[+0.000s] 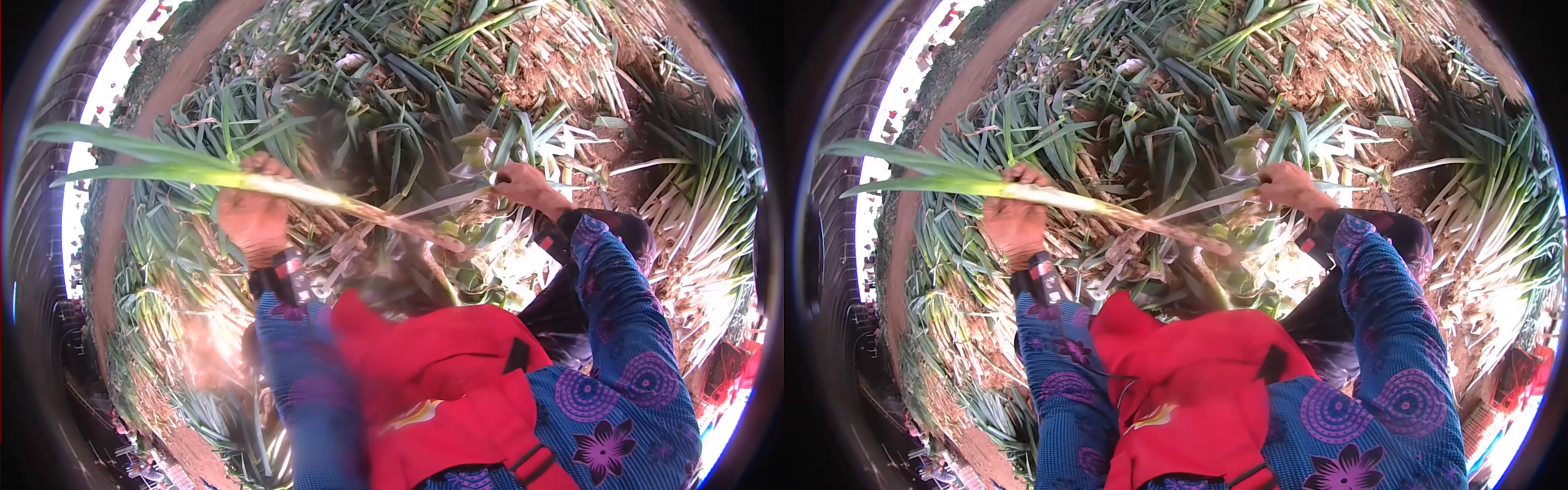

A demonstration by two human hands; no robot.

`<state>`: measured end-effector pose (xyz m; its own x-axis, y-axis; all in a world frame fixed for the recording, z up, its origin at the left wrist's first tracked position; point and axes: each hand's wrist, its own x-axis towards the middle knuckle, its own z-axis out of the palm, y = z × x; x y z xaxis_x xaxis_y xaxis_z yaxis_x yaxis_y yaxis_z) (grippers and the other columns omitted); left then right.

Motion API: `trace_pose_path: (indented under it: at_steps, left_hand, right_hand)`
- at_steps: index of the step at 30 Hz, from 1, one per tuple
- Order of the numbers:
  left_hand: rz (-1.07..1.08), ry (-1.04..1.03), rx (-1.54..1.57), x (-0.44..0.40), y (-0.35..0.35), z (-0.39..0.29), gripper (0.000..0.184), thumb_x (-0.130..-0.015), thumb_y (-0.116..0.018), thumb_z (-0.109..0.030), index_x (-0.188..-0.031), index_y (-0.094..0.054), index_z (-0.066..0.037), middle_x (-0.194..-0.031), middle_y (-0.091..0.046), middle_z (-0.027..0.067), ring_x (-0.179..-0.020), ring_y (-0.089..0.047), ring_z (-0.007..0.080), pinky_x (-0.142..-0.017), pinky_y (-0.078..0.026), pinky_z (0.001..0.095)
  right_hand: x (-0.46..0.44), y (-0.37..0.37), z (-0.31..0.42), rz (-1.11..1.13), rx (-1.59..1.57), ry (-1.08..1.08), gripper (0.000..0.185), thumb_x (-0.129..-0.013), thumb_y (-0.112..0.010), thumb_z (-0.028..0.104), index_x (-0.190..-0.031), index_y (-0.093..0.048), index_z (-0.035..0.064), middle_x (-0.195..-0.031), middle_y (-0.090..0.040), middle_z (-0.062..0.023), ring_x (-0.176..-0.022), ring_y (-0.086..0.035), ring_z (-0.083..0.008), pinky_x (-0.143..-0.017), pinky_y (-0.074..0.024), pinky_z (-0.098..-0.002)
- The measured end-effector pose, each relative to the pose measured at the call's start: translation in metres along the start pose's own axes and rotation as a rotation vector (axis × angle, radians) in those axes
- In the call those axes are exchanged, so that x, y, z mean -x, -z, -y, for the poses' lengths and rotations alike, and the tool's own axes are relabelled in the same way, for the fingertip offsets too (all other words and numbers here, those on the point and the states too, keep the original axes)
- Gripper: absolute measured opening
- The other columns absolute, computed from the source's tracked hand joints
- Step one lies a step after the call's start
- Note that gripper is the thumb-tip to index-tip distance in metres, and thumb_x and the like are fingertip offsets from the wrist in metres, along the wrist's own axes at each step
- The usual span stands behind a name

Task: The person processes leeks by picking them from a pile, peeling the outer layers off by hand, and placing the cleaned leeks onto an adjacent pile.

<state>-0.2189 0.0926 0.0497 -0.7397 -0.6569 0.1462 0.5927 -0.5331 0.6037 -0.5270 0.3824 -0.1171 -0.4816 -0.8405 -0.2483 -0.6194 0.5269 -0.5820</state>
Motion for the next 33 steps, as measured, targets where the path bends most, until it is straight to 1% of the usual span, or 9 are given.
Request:
trace_pose_path:
  at_steps: [5,11,14,16,18,22,26,31,33]
  left_hand:
    - [-0.064,-0.116,-0.083,0.001,0.013,-0.072,0.033,-0.071,-0.066,-0.022,-0.093,-0.052,-0.001,-0.096,-0.049,0.0112,-0.087,-0.045,0.0224,-0.082,-0.037,0.0368]
    - [-0.024,-0.024,-0.127,-0.003,0.001,-0.055,0.035,-0.075,-0.063,-0.022,-0.099,-0.053,0.002,-0.099,-0.053,0.0131,-0.090,-0.050,0.0258,-0.084,-0.043,0.0399]
    - [-0.178,0.071,-0.213,-0.013,0.003,-0.004,0.037,-0.080,-0.060,-0.025,-0.103,-0.057,0.004,-0.104,-0.058,0.0161,-0.095,-0.055,0.0288,-0.087,-0.046,0.0436]
    - [-0.120,0.213,-0.103,-0.020,-0.006,0.036,0.036,-0.084,-0.059,-0.025,-0.105,-0.057,0.004,-0.102,-0.061,0.0142,-0.094,-0.058,0.0288,-0.084,-0.048,0.0431]
    - [-0.060,0.227,-0.172,-0.024,-0.015,0.074,0.031,-0.087,-0.057,-0.023,-0.105,-0.058,0.002,-0.098,-0.063,0.0123,-0.093,-0.061,0.0289,-0.081,-0.050,0.0427]
    - [-0.149,0.245,-0.200,-0.020,-0.041,0.129,0.025,-0.089,-0.057,-0.018,-0.108,-0.060,-0.002,-0.102,-0.064,0.0083,-0.097,-0.061,0.0248,-0.084,-0.049,0.0408]
    - [-0.152,0.335,-0.272,-0.018,-0.051,0.157,0.023,-0.087,-0.056,-0.015,-0.106,-0.059,-0.003,-0.108,-0.061,0.0070,-0.102,-0.057,0.0220,-0.095,-0.043,0.0373]
    - [0.009,0.419,-0.145,-0.019,-0.050,0.163,0.032,-0.085,-0.052,-0.011,-0.114,-0.054,0.000,-0.112,-0.061,0.0103,-0.107,-0.056,0.0228,-0.098,-0.041,0.0395]
    - [0.010,0.420,-0.288,-0.016,-0.042,0.164,0.034,-0.085,-0.051,-0.010,-0.117,-0.053,0.001,-0.112,-0.061,0.0113,-0.107,-0.057,0.0234,-0.098,-0.041,0.0400]
  right_hand:
    - [0.006,-0.008,-0.069,-0.034,0.211,-0.295,0.026,-0.074,-0.060,0.023,-0.089,-0.070,0.0044,-0.089,-0.068,-0.0188,-0.087,-0.065,-0.0380,-0.075,-0.0499,-0.0445]
    - [0.003,-0.008,-0.054,0.095,0.357,-0.263,0.034,-0.074,-0.059,0.021,-0.103,-0.068,0.0060,-0.106,-0.067,-0.0191,-0.100,-0.063,-0.0372,-0.082,-0.0493,-0.0452]
    - [-0.015,-0.009,-0.009,-0.171,0.143,0.051,0.049,-0.077,-0.063,0.018,-0.125,-0.060,0.0107,-0.115,-0.066,-0.0163,-0.110,-0.061,-0.0334,-0.092,-0.0478,-0.0396]
    - [-0.021,0.005,0.047,-0.195,-0.097,0.207,0.048,-0.083,-0.062,0.028,-0.128,-0.057,0.0122,-0.116,-0.065,-0.0158,-0.107,-0.061,-0.0342,-0.092,-0.0474,-0.0403]
    - [-0.011,0.030,0.107,-0.048,-0.532,0.273,0.047,-0.087,-0.062,0.031,-0.128,-0.057,0.0106,-0.115,-0.064,-0.0158,-0.106,-0.061,-0.0303,-0.093,-0.0467,-0.0375]
    - [-0.013,0.050,0.142,-0.098,-0.680,0.682,0.043,-0.093,-0.055,0.031,-0.126,-0.055,0.0026,-0.114,-0.061,-0.0153,-0.111,-0.056,-0.0217,-0.096,-0.0427,-0.0350]
    - [-0.018,0.049,0.154,-0.045,-0.916,0.412,0.048,-0.087,-0.063,0.038,-0.117,-0.061,0.0006,-0.095,-0.065,-0.0109,-0.092,-0.060,-0.0162,-0.080,-0.0457,-0.0321]
    - [-0.012,0.061,0.150,-0.158,-0.800,0.299,0.038,-0.089,-0.064,0.035,-0.100,-0.067,-0.0003,-0.079,-0.066,-0.0052,-0.075,-0.060,-0.0114,-0.069,-0.0469,-0.0286]
    - [-0.015,0.063,0.148,-0.213,-0.771,0.268,0.035,-0.090,-0.064,0.034,-0.100,-0.067,-0.0001,-0.080,-0.066,-0.0035,-0.075,-0.058,-0.0096,-0.070,-0.0463,-0.0269]
